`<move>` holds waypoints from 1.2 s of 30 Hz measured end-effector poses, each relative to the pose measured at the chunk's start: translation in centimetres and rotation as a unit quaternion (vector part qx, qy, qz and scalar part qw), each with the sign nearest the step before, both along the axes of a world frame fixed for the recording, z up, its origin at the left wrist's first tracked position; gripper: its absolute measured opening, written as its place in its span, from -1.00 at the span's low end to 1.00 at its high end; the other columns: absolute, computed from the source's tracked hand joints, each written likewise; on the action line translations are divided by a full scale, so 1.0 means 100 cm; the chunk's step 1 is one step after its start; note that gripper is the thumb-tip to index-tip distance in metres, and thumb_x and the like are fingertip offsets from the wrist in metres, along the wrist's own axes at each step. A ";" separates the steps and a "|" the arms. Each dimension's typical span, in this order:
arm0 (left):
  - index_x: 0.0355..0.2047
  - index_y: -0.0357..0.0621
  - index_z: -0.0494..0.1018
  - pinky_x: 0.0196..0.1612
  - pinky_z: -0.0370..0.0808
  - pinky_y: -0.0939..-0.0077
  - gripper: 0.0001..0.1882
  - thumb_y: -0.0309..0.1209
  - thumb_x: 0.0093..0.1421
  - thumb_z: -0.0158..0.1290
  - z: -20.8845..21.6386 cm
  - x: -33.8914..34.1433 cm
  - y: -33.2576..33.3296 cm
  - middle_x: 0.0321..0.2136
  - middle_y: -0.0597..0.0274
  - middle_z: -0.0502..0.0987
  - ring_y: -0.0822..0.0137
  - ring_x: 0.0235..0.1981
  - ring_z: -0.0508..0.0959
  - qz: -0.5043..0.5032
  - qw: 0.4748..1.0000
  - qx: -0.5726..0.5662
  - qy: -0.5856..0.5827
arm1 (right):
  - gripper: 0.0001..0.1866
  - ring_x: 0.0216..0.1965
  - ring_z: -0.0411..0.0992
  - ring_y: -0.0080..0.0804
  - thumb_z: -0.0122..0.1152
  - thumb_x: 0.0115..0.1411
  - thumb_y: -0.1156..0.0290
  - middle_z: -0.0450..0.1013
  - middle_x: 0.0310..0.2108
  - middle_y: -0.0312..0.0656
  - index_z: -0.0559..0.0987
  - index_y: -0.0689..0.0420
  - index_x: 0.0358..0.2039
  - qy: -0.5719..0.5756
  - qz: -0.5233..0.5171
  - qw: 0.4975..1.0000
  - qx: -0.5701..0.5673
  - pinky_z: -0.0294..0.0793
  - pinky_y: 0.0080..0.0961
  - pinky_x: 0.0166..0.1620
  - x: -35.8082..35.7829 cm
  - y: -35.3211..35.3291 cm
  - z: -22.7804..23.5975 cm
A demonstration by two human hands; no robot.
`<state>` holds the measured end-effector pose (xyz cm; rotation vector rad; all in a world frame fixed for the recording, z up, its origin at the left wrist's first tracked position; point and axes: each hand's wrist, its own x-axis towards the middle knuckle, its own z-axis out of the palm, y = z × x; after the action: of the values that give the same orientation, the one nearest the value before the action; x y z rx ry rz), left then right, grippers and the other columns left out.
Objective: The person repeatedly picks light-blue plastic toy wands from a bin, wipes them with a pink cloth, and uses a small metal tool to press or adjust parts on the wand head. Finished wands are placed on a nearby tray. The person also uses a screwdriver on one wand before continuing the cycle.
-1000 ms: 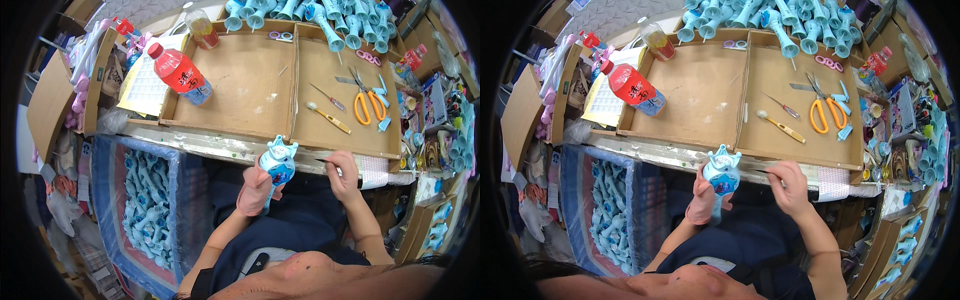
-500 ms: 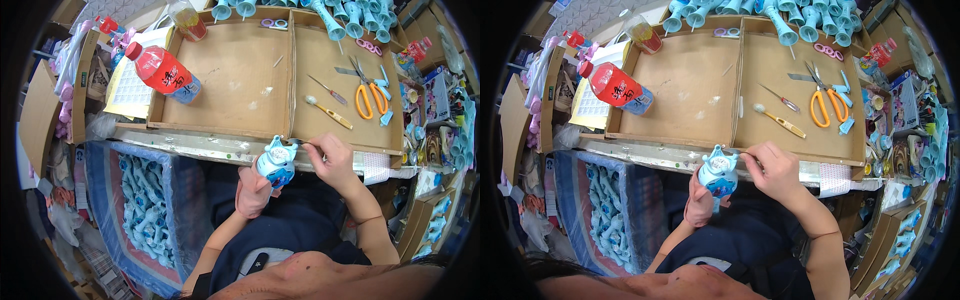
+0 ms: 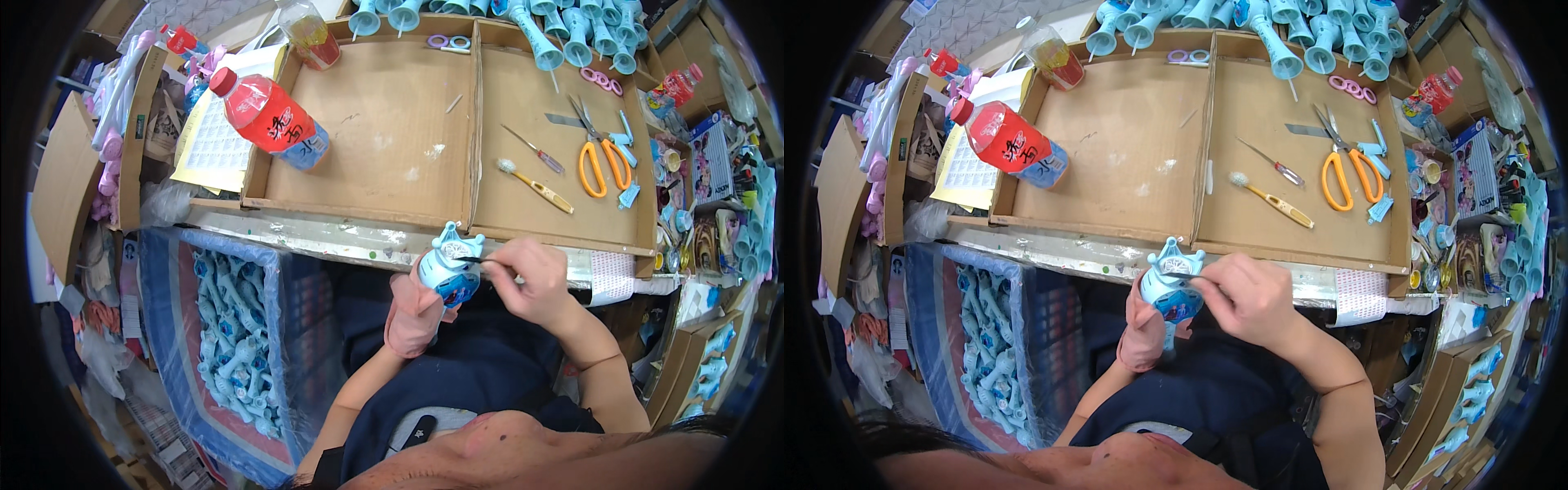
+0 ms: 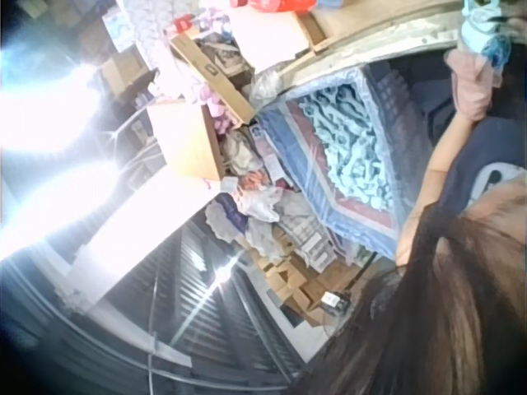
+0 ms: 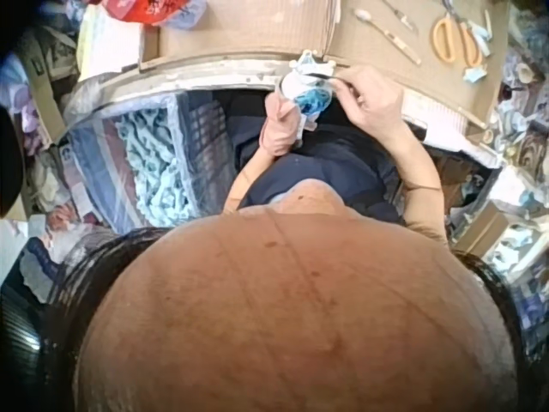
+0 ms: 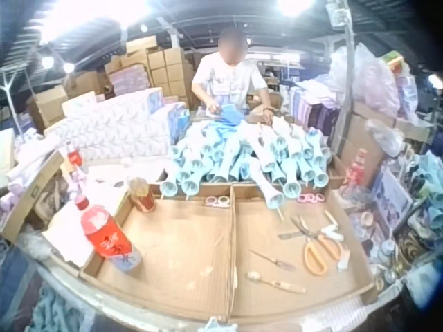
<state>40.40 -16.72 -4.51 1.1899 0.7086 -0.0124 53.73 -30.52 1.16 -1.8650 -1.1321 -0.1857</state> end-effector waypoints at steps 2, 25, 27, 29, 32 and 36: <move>0.25 -0.19 0.09 -0.55 0.65 0.29 -0.17 0.12 0.19 0.06 -0.004 -0.002 0.001 -0.14 0.00 0.49 0.15 -0.40 0.62 -0.009 1.000 0.017 0.003 | -0.87 -0.66 0.42 -0.39 0.41 -0.01 0.52 0.48 -0.55 -0.22 0.58 0.14 -0.48 0.065 -0.009 0.998 -0.026 0.37 -0.51 -0.58 0.000 0.001 -0.002; 0.25 -0.16 0.10 -0.59 0.64 0.35 -0.18 0.17 0.21 0.03 -0.001 -0.002 -0.001 -0.19 0.05 0.51 0.25 -0.48 0.61 -0.036 0.999 0.020 -0.004 | -0.88 -0.65 0.40 -0.42 0.35 0.02 0.60 0.47 -0.54 -0.20 0.55 0.19 -0.47 0.014 -0.041 0.999 -0.011 0.35 -0.54 -0.57 0.001 0.004 -0.008; 0.25 -0.15 0.10 -0.59 0.63 0.35 -0.19 0.17 0.21 0.02 -0.001 -0.002 -0.001 -0.20 0.05 0.52 0.25 -0.47 0.61 -0.001 1.000 0.002 -0.005 | -0.88 -0.64 0.40 -0.38 0.33 0.00 0.64 0.46 -0.54 -0.17 0.54 0.20 -0.48 0.057 -0.006 0.998 0.015 0.36 -0.52 -0.56 0.000 0.003 -0.008; 0.25 -0.14 0.10 -0.59 0.63 0.34 -0.20 0.16 0.22 0.01 -0.002 -0.003 -0.002 -0.20 0.04 0.52 0.24 -0.47 0.61 0.011 1.000 0.001 -0.023 | -0.87 -0.66 0.40 -0.40 0.38 -0.01 0.57 0.47 -0.56 -0.22 0.56 0.16 -0.49 0.034 -0.048 0.998 0.008 0.35 -0.53 -0.58 -0.002 0.003 -0.009; 0.25 -0.14 0.09 -0.60 0.63 0.32 -0.24 0.11 0.24 -0.02 -0.007 -0.005 -0.003 -0.18 0.01 0.51 0.21 -0.47 0.61 0.007 0.999 0.007 -0.031 | -0.87 -0.68 0.39 -0.43 0.41 -0.02 0.55 0.47 -0.57 -0.25 0.57 0.13 -0.50 -0.008 -0.021 1.000 0.015 0.35 -0.54 -0.60 -0.004 0.004 -0.012; 0.28 -0.11 0.05 -0.59 0.63 0.27 -0.30 -0.01 0.24 -0.10 -0.013 -0.006 -0.002 -0.16 -0.01 0.50 0.17 -0.46 0.61 0.006 1.000 -0.003 0.004 | -0.88 -0.68 0.40 -0.44 0.40 0.00 0.53 0.48 -0.56 -0.24 0.58 0.14 -0.48 0.021 -0.048 0.998 0.014 0.36 -0.53 -0.59 -0.005 0.006 -0.015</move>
<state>39.80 -16.93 -5.85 1.1802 0.7226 -0.0101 53.22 -29.96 -0.32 -1.8907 -1.0061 -0.2147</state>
